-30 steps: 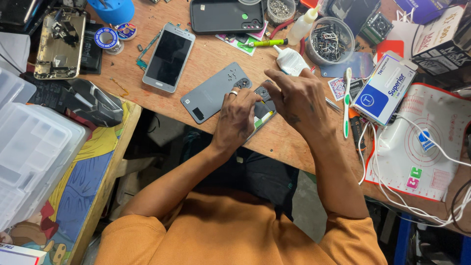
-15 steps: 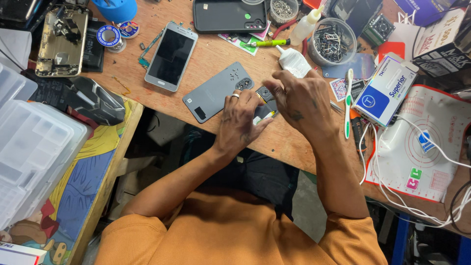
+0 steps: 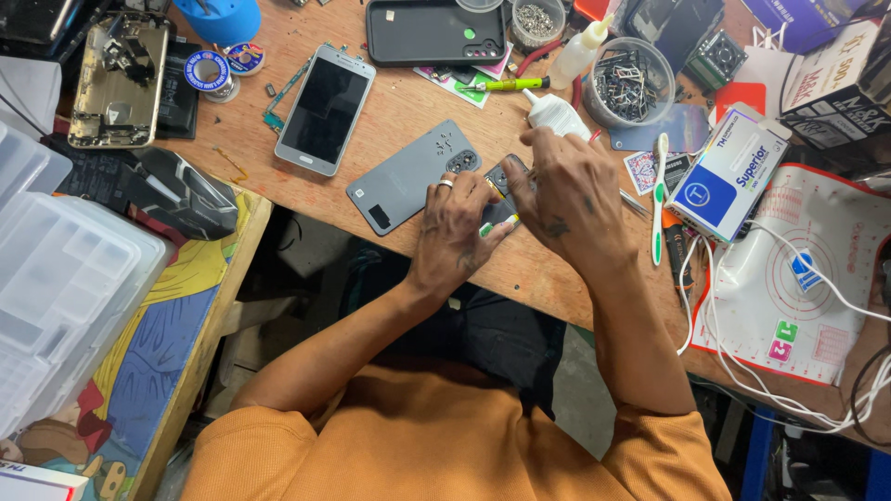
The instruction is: The person assembles a smartphone by placing the back cover onto the chassis and pressing the edges to secure it. They then use a screwdriver to fasten screws around the camera module area, tightening them to complete the reassembly.
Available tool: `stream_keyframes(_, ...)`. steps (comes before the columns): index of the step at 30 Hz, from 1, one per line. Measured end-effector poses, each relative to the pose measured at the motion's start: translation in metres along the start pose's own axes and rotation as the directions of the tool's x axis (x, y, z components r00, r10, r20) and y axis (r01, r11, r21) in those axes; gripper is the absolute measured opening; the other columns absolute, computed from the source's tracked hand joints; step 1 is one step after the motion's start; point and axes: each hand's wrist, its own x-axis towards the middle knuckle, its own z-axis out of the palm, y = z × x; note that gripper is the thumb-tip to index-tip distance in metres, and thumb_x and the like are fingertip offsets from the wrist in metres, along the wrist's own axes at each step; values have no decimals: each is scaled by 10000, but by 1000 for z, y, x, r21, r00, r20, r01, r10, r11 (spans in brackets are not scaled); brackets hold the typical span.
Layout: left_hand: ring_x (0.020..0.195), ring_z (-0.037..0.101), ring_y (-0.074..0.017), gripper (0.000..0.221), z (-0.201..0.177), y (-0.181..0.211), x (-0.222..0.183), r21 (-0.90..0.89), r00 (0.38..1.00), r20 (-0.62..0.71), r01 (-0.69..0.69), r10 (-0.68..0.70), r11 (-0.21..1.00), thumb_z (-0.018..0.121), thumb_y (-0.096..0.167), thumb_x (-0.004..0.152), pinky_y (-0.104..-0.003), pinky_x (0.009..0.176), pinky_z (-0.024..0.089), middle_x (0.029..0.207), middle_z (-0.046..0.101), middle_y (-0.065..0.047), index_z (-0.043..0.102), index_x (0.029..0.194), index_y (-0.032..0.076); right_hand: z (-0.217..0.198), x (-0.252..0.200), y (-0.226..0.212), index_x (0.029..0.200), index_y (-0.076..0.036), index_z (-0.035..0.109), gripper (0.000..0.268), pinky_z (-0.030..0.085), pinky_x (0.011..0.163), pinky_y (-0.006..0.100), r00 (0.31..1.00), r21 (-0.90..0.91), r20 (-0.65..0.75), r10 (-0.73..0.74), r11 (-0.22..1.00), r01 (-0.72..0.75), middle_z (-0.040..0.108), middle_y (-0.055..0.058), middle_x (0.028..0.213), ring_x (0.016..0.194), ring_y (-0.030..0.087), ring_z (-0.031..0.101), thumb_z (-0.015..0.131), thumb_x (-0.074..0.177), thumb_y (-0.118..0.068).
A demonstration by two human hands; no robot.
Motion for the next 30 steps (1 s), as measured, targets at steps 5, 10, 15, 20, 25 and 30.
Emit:
stream_keyframes(5, 928, 549, -269, 361, 1, 0, 1, 28, 1000, -10, 3, -3, 1000, 709, 344, 904, -419, 906, 415, 1012, 558, -123, 605, 996, 11, 4, 1, 0, 1037, -16, 699, 168, 501, 687, 479, 998, -29, 55, 34, 999, -32, 658, 166, 736, 706, 350, 648, 701, 951, -160)
stream_keyframes(10, 945, 560, -282, 328, 2, 3, 2, 48, 1000, -6, 28, -28, 998, 727, 294, 852, -426, 903, 413, 1003, 566, -122, 615, 981, 13, 7, -2, -2, 1078, -20, 700, 240, 508, 680, 474, 981, -7, 91, 172, 985, -172, 662, 169, 717, 664, 341, 652, 732, 1035, -255)
stream_keyframes(15, 995, 571, -283, 173, -1, 2, 6, 74, 999, -22, -28, 30, 997, 666, 182, 945, -418, 939, 420, 1028, 586, -107, 620, 1001, 24, 5, -7, 1, 1114, 3, 671, 208, 528, 739, 454, 999, 77, -17, 32, 997, -31, 692, 159, 821, 794, 324, 699, 667, 961, -137)
stream_keyframes(20, 914, 575, -272, 156, -2, -2, 11, 94, 997, 78, 2, -9, 996, 659, 159, 939, -422, 921, 414, 966, 583, -119, 633, 1011, 22, 11, -11, 2, 1084, -17, 682, 176, 538, 701, 450, 987, 49, 50, 151, 987, -154, 709, 174, 799, 758, 331, 717, 707, 1036, -184)
stream_keyframes(25, 966, 553, -276, 221, 0, -17, 32, 311, 886, -284, -275, 365, 910, 634, 45, 1056, -414, 921, 422, 1069, 568, -132, 499, 1225, -1, 11, -19, 8, 1114, 12, 611, 319, 555, 666, 406, 990, 166, 0, 144, 976, -142, 705, 172, 822, 749, 292, 720, 799, 935, -172)
stream_keyframes(30, 1017, 608, -294, 472, -3, -69, 135, 404, 930, -322, -34, 176, 914, 636, -40, 919, -432, 918, 475, 1086, 588, -142, 522, 1375, -1, 18, -31, 10, 1121, -3, 621, 342, 556, 615, 356, 962, 215, -82, 259, 947, -237, 716, 140, 791, 674, 242, 706, 839, 893, -136)
